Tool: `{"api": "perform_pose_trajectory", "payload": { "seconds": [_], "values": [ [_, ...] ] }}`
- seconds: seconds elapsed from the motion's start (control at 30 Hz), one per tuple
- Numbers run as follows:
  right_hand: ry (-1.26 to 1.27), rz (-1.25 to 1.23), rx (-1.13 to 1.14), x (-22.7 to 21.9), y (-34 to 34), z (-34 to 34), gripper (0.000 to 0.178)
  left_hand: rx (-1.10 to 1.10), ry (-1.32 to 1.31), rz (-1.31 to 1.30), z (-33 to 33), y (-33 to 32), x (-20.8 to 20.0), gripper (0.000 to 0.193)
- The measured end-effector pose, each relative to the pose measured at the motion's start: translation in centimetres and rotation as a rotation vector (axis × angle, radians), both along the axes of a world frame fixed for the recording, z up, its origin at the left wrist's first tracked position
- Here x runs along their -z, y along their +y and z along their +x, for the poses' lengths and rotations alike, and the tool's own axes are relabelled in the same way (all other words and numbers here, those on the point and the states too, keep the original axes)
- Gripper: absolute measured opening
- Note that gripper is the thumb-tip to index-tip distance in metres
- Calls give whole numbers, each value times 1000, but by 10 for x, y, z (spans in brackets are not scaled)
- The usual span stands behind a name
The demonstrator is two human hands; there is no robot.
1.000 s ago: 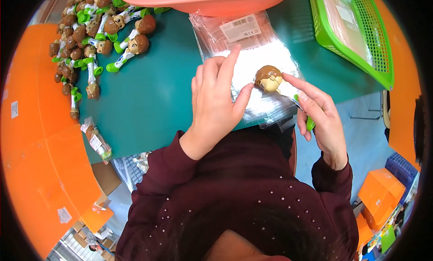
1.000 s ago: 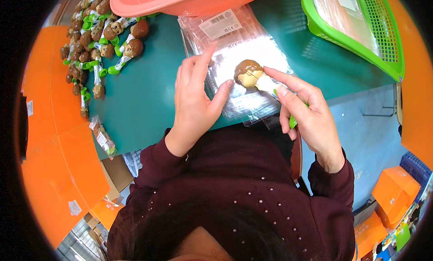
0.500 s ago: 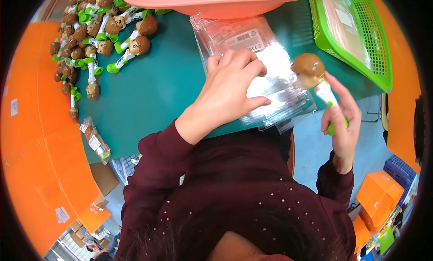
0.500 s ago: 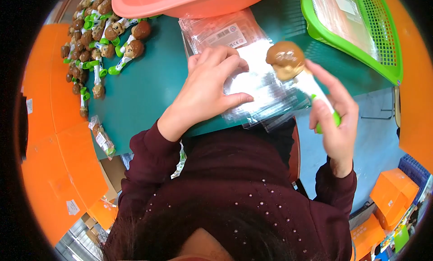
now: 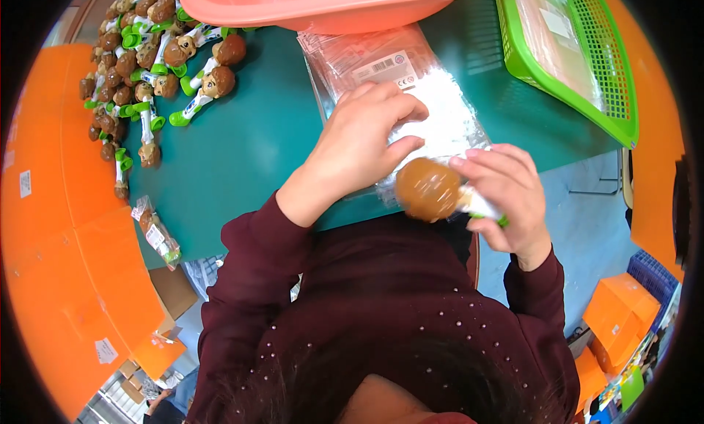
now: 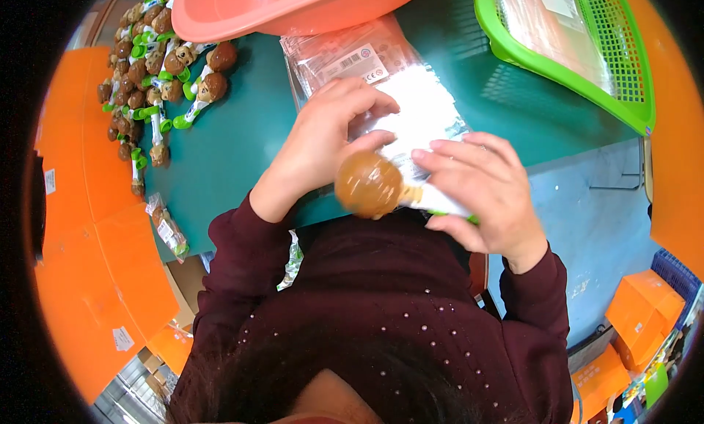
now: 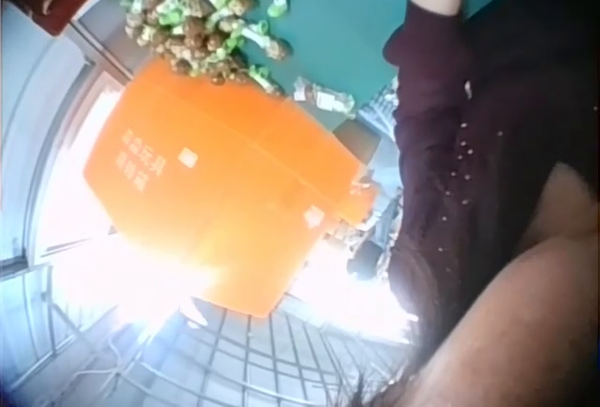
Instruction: Assembling toy figures and packaging them into plastic bags with labels.
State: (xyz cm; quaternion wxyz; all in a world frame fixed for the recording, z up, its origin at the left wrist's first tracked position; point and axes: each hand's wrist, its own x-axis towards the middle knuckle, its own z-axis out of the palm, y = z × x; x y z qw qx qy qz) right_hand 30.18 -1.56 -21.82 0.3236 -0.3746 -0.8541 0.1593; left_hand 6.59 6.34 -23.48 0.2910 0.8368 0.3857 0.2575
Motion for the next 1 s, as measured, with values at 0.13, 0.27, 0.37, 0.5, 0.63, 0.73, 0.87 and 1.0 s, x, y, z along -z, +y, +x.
{"api": "perform_pose_trajectory", "payload": {
  "seconds": [0.13,0.27,0.37,0.5,0.63,0.73,0.87,1.0],
  "values": [
    [-54,66,-99,7,0,-6,38,89,-34,15,-1,1,2,20],
    [-122,39,-101,18,2,-12,37,262,27,205,-4,-1,2,20],
    [-113,31,-121,26,-1,-10,36,242,57,319,-2,-8,0,23],
    [-48,3,-129,29,-1,-7,37,97,110,202,6,-11,5,31],
    [-46,-45,-100,29,-1,-8,39,73,141,152,9,-6,10,29],
    [-36,-48,-70,31,-3,-9,38,77,198,224,9,-5,10,25],
    [-48,-38,-83,31,-4,-8,37,96,259,265,10,-13,3,32],
    [-35,-28,-98,32,-7,-5,38,69,289,351,12,-22,0,45]
  ]
}}
